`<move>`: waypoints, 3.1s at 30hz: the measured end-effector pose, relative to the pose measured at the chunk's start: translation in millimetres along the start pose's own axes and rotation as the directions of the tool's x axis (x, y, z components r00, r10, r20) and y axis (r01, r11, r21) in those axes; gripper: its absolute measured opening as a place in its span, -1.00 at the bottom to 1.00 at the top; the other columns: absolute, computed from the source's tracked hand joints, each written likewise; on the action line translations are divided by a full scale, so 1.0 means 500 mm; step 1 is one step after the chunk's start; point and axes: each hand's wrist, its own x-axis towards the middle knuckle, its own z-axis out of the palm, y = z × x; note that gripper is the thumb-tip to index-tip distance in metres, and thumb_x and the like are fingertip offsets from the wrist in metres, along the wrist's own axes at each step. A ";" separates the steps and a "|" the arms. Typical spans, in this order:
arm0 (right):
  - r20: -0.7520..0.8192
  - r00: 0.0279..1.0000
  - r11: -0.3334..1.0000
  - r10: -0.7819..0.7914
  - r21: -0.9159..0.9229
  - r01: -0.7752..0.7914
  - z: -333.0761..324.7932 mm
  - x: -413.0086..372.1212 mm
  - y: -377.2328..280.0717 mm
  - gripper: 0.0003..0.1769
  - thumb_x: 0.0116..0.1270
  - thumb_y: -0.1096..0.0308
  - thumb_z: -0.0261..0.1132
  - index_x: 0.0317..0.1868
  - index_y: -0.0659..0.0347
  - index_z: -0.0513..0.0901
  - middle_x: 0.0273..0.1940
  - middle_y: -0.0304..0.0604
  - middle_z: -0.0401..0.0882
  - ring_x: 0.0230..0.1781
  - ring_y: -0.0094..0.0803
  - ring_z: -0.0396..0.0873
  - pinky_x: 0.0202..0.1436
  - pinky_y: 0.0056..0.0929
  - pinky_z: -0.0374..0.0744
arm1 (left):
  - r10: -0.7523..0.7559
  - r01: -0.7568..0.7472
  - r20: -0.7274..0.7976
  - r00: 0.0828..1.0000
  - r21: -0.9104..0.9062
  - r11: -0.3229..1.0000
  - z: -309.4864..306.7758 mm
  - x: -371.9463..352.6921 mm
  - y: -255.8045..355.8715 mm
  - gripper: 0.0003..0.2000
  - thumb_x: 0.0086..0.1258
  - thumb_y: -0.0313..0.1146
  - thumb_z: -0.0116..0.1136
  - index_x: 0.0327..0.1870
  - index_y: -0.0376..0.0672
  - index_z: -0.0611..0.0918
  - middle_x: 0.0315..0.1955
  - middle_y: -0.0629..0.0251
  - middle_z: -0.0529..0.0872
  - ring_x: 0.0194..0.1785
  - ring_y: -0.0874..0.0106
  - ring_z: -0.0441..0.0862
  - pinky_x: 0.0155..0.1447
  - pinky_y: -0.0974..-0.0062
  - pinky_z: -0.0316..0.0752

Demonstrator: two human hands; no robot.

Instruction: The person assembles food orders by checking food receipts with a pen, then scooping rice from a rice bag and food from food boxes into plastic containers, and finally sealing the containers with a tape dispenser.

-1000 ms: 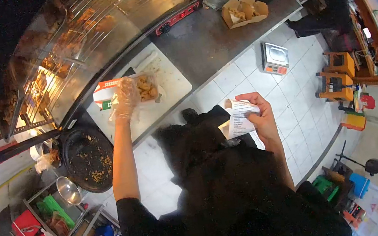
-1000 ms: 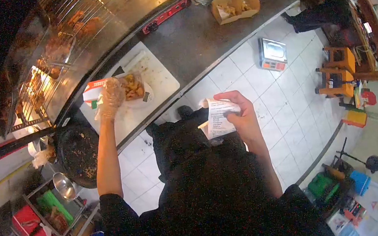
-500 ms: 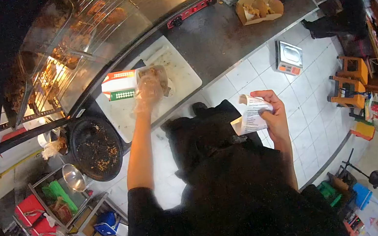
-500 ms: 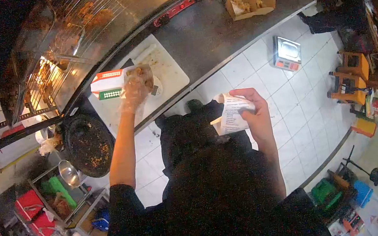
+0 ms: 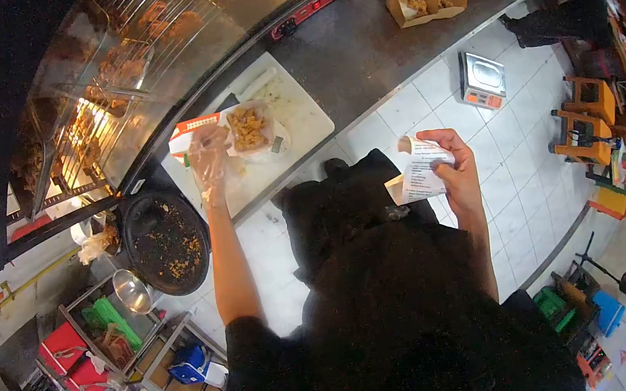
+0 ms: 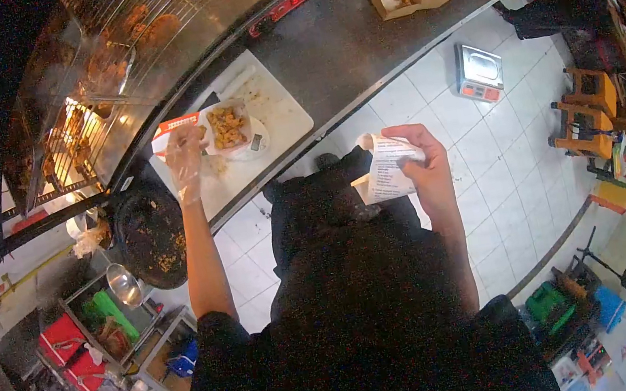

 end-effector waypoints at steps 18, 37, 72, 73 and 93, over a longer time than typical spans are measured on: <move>0.033 0.999 0.999 0.017 -0.036 -0.016 0.007 0.031 -0.010 -0.41 -0.12 0.69 -0.07 0.01 0.31 0.54 -0.03 -0.11 0.59 -0.07 -0.48 0.56 0.10 -0.49 0.50 | 0.118 -0.236 0.395 0.911 0.268 0.934 0.021 0.071 -0.057 -0.77 0.28 -0.44 0.10 -0.07 -0.27 0.63 -0.14 0.19 0.68 -0.03 0.39 0.62 0.09 0.42 0.53; -0.005 1.000 1.000 0.014 -0.015 -0.014 -0.007 0.008 -0.013 -0.43 -0.09 0.71 -0.06 0.01 0.30 0.55 -0.04 -0.15 0.57 -0.05 -0.47 0.55 0.14 -0.48 0.48 | 0.189 -0.214 0.125 0.974 0.786 0.580 0.055 0.033 -0.008 -0.87 0.03 -0.33 0.25 -0.39 -0.11 0.71 -0.36 0.18 0.72 -0.25 0.17 0.65 -0.10 0.23 0.52; -0.219 0.975 0.999 -0.032 0.003 0.033 0.133 -0.086 0.006 -0.50 0.01 0.70 0.01 0.02 0.31 0.54 -0.07 -0.13 0.59 -0.10 -0.51 0.55 0.03 -0.54 0.53 | -0.047 -0.074 0.347 0.937 0.328 0.942 -0.038 0.054 0.058 -0.79 0.04 -0.38 0.26 -0.33 -0.29 0.65 -0.44 0.21 0.72 -0.38 0.35 0.64 -0.21 0.39 0.55; -0.179 0.984 1.000 -0.014 -0.001 0.014 0.125 -0.081 0.006 -0.50 0.01 0.70 0.00 0.02 0.31 0.54 -0.06 -0.13 0.59 -0.10 -0.52 0.56 0.03 -0.55 0.53 | -0.011 -0.073 0.269 0.963 0.302 0.951 -0.036 0.070 0.020 -0.77 0.03 -0.45 0.27 -0.26 -0.27 0.64 -0.49 0.26 0.68 -0.46 0.46 0.57 -0.36 0.49 0.48; -0.067 0.990 0.991 -0.128 -0.059 0.124 -0.023 0.100 -0.105 -0.45 -0.04 0.64 0.00 0.06 0.35 0.52 0.02 -0.09 0.56 0.03 -0.42 0.53 0.20 -0.45 0.44 | -0.456 0.382 0.094 0.885 -0.707 0.595 -0.061 0.008 0.045 -0.79 0.39 -0.13 0.16 -0.38 -0.02 0.52 -0.54 0.43 0.49 -0.44 0.54 0.47 -0.42 0.63 0.34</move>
